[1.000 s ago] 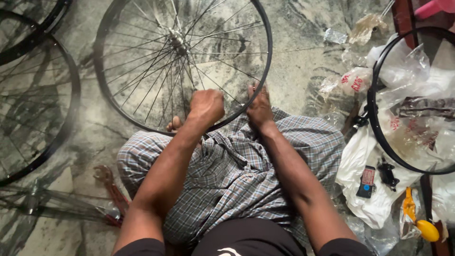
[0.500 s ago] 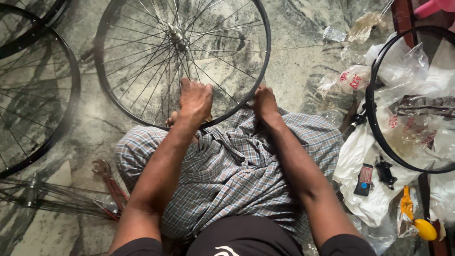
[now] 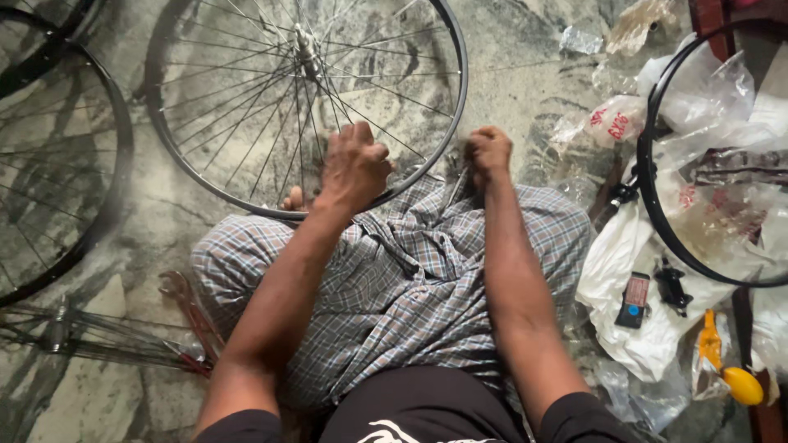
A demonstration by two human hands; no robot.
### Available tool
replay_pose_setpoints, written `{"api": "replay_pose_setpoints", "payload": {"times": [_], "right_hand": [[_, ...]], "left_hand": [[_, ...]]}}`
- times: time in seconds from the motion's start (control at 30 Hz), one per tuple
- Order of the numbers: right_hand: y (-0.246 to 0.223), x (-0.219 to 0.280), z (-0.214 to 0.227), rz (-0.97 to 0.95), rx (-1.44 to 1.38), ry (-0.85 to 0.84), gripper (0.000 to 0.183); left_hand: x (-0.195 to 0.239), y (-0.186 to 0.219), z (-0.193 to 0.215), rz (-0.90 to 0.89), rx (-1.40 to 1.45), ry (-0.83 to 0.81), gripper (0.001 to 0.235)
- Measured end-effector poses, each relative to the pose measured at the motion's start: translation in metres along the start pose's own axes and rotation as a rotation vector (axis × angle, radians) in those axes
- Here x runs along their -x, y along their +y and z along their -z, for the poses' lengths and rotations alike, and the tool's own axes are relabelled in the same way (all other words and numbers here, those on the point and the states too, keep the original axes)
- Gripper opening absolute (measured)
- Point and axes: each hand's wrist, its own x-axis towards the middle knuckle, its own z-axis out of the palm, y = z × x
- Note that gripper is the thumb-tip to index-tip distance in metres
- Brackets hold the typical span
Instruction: The person removes a rubber tire strip from a bicycle wheel rim by hand, then inspects the rim and carries it to a doorway. The person handles the wheel and rim directly without visible tools.
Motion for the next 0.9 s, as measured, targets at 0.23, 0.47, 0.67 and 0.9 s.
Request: {"api": "replay_pose_setpoints", "payload": {"times": [0.23, 0.47, 0.67, 0.9], "right_hand": [[0.015, -0.001, 0.024, -0.235, -0.261, 0.056, 0.006], [-0.013, 0.047, 0.023, 0.001, 1.021, 0.091, 0.016], [-0.041, 0.076, 0.003, 0.069, 1.034, -0.041, 0.021], [-0.022, 0.08, -0.009, 0.233, 1.265, -0.034, 0.017]], "left_hand": [[0.001, 0.013, -0.047, 0.041, 0.17, -0.072, 0.013], [0.004, 0.004, -0.051, 0.316, 0.511, -0.33, 0.024], [-0.008, 0.01, -0.041, 0.321, 0.626, -0.371, 0.03], [-0.02, 0.005, -0.035, 0.528, 0.924, -0.559, 0.036]]}}
